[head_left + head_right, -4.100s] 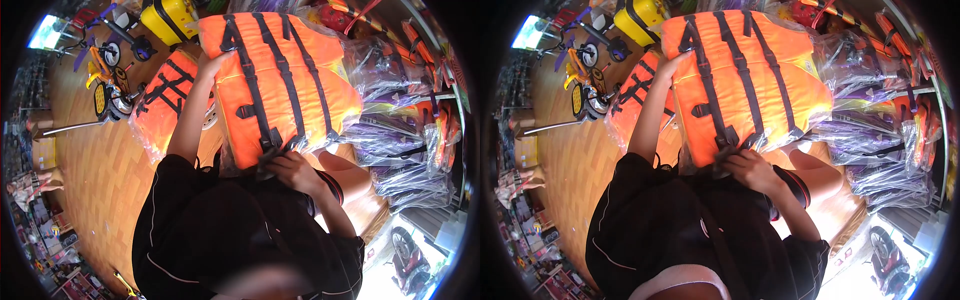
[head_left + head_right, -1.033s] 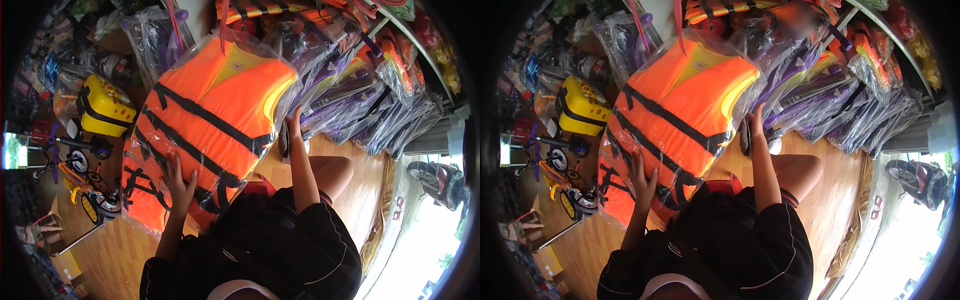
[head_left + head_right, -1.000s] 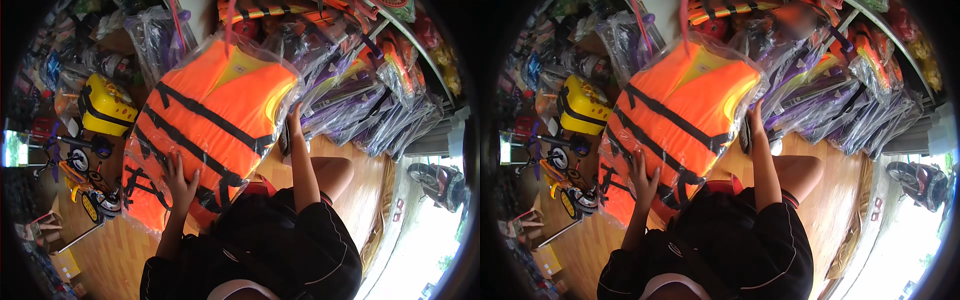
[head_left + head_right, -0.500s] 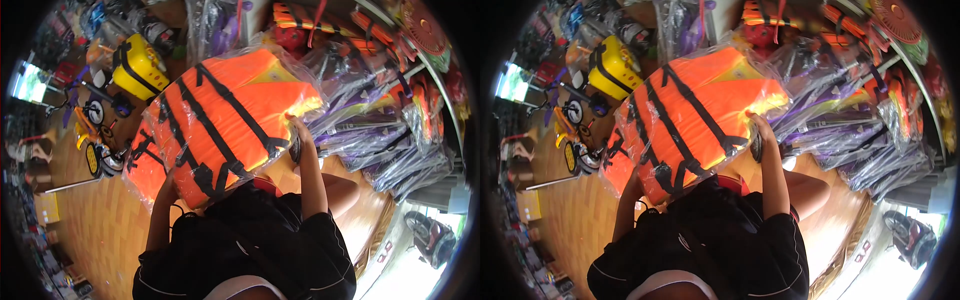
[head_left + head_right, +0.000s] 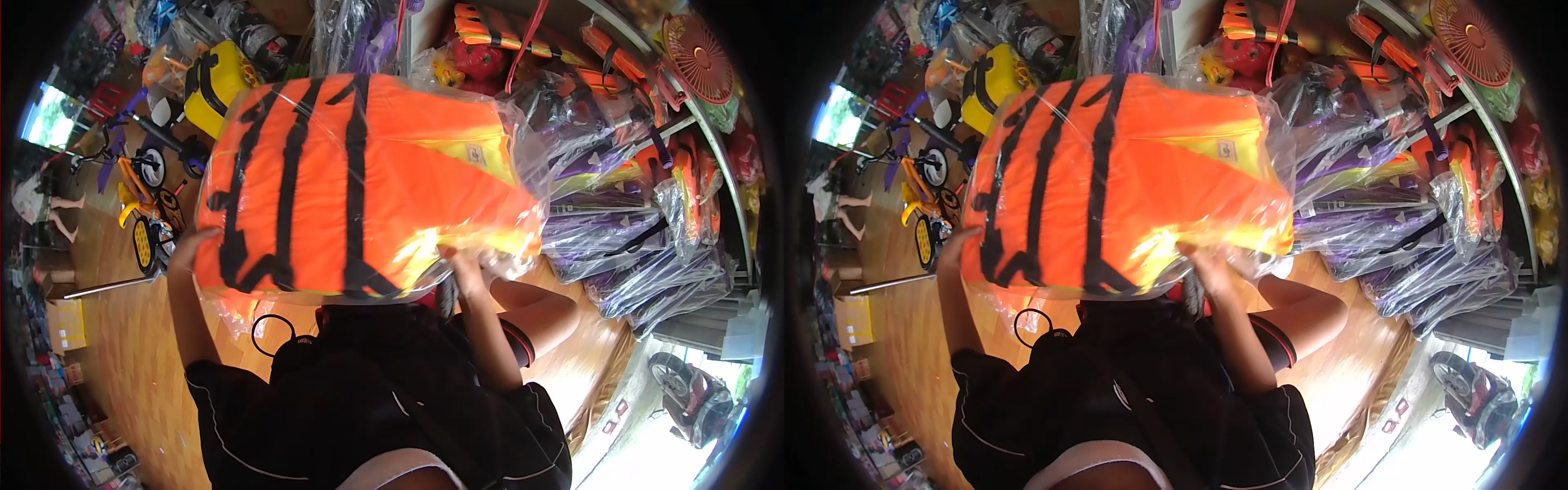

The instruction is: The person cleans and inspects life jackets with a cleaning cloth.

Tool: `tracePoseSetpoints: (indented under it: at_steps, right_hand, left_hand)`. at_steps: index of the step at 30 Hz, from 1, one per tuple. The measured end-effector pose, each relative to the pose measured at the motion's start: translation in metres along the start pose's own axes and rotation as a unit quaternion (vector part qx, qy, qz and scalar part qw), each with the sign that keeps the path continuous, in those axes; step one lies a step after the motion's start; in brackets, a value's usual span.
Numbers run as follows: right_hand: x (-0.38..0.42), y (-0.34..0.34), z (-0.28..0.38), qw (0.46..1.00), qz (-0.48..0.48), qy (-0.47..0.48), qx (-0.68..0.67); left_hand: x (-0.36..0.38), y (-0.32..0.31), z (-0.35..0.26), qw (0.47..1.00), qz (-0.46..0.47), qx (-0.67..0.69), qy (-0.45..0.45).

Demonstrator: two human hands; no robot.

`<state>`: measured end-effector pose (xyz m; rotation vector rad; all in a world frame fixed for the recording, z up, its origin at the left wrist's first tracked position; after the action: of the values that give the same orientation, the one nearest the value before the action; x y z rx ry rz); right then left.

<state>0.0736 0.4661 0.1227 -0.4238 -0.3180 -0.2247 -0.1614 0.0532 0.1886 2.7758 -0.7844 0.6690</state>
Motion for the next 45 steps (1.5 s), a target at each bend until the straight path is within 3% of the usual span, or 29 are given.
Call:
tracePoseSetpoints:
  at_steps: [3, 5, 7, 9, 10, 12, 13, 14, 15, 16, 17, 18, 19, 21, 22, 23, 26, 27, 29, 31, 32, 33, 34, 35, 37, 38, 40, 43, 45]
  right_hand:
    - [-0.006, -0.001, -0.062, 0.963, 0.051, -0.078, 0.252]
    - [0.014, -0.062, 0.023, 0.962, 0.030, -0.027, 0.268]
    - [0.000, -0.060, -0.010, 0.981, 0.065, 0.052, 0.173]
    - [0.005, -0.085, -0.001, 0.781, 0.059, 0.160, 0.601]
    - [0.008, -0.086, 0.005, 0.782, 0.051, 0.153, 0.602]
    - [0.013, -0.096, 0.015, 0.803, 0.122, 0.038, 0.583]
    - [0.016, -0.094, 0.011, 0.807, 0.157, -0.019, 0.569]
    - [0.007, -0.075, -0.034, 0.803, 0.161, 0.106, 0.564]
    - [0.014, -0.070, -0.023, 0.803, 0.152, 0.100, 0.567]
    - [0.021, -0.060, -0.001, 0.924, 0.145, 0.091, 0.342]
    - [0.025, -0.045, 0.010, 0.984, 0.125, 0.082, 0.093]
    - [0.032, -0.027, -0.004, 0.988, 0.154, 0.000, -0.033]
    - [0.019, 0.039, -0.057, 0.969, 0.131, -0.041, 0.204]
    - [0.063, 0.056, 0.049, 0.985, 0.019, 0.053, 0.163]
    - [0.068, 0.075, 0.062, 0.985, 0.002, -0.005, 0.170]
    - [0.088, 0.115, 0.061, 0.983, -0.132, -0.029, 0.122]
    - [0.157, 0.181, 0.114, 0.864, -0.471, 0.082, 0.157]
    - [0.152, 0.178, 0.121, 0.910, -0.379, 0.139, 0.091]
    - [0.173, 0.172, 0.120, 0.832, -0.534, 0.148, 0.028]
    - [0.125, 0.134, 0.135, 0.922, -0.349, 0.161, 0.046]
    - [0.113, 0.110, 0.154, 0.831, -0.369, 0.207, 0.361]
    - [0.085, 0.062, 0.152, 0.650, -0.347, 0.235, 0.634]
    - [0.042, 0.054, 0.131, 0.922, -0.232, 0.080, 0.299]
    - [0.034, -0.009, 0.137, 0.697, -0.240, 0.336, 0.587]
    - [-0.019, -0.049, 0.137, 0.809, -0.157, 0.255, 0.505]
    - [-0.035, -0.055, 0.127, 0.811, -0.149, 0.262, 0.502]
    - [-0.074, -0.079, 0.085, 0.686, -0.085, 0.227, 0.685]
    - [-0.095, -0.076, 0.085, 0.646, -0.064, 0.242, 0.721]
    - [-0.115, -0.061, 0.091, 0.664, -0.063, 0.260, 0.698]
  left_hand:
    - [-0.008, 0.002, -0.026, 1.000, -0.005, -0.002, 0.023]
    - [-0.030, 0.068, -0.011, 0.944, -0.131, -0.299, 0.045]
    - [-0.015, -0.024, -0.080, 0.889, -0.147, -0.408, -0.146]
    - [-0.006, -0.126, -0.108, 0.899, -0.081, -0.368, -0.223]
    - [-0.007, -0.170, -0.107, 0.915, -0.022, -0.325, -0.239]
    - [-0.002, -0.262, -0.107, 0.799, 0.069, -0.487, -0.346]
    - [-0.003, -0.285, -0.099, 0.795, 0.056, -0.516, -0.314]
    - [-0.018, -0.287, -0.085, 0.815, 0.055, -0.487, -0.308]
    - [-0.032, -0.290, -0.072, 0.834, 0.055, -0.459, -0.301]
    - [-0.033, -0.298, -0.073, 0.834, 0.063, -0.455, -0.307]
    - [-0.032, -0.303, -0.075, 0.830, 0.047, -0.465, -0.305]
    - [-0.031, -0.308, -0.075, 0.825, 0.032, -0.475, -0.303]
    - [-0.030, -0.317, -0.071, 0.824, 0.043, -0.473, -0.307]
    - [-0.029, -0.331, -0.063, 0.767, 0.000, -0.567, -0.302]
    - [-0.031, -0.335, -0.059, 0.755, -0.007, -0.580, -0.305]
    - [-0.031, -0.339, -0.057, 0.754, 0.001, -0.579, -0.310]
    - [-0.032, -0.349, -0.051, 0.717, -0.004, -0.633, -0.291]
    - [-0.031, -0.352, -0.051, 0.710, -0.003, -0.641, -0.291]
    - [-0.031, -0.354, -0.053, 0.704, -0.005, -0.648, -0.289]
    - [-0.029, -0.359, -0.051, 0.697, 0.002, -0.653, -0.296]
    - [-0.028, -0.359, -0.049, 0.699, 0.000, -0.654, -0.290]
    - [-0.027, -0.363, -0.049, 0.696, 0.008, -0.651, -0.304]
    - [-0.025, -0.366, -0.049, 0.692, 0.012, -0.648, -0.318]
    - [-0.024, -0.366, -0.050, 0.692, 0.005, -0.651, -0.312]
    - [-0.027, -0.373, -0.039, 0.678, 0.066, -0.681, -0.267]
    - [-0.024, -0.372, -0.040, 0.696, 0.056, -0.647, -0.308]
    - [-0.024, -0.368, -0.031, 0.700, 0.054, -0.637, -0.318]
    - [-0.027, -0.368, -0.035, 0.715, 0.059, -0.621, -0.314]
    - [-0.024, -0.373, -0.036, 0.701, 0.058, -0.633, -0.323]
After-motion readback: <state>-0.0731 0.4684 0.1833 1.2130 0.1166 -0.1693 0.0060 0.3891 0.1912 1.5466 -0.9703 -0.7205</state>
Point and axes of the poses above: each hand's wrist, its own x-axis away from the middle knuckle, its own y-axis out of the back of the hand, z = x × y, the point moved 10 cm from there along -x, towards the middle knuckle, and after that the axes turned 11 degrees about z, right-handed, at the moved point
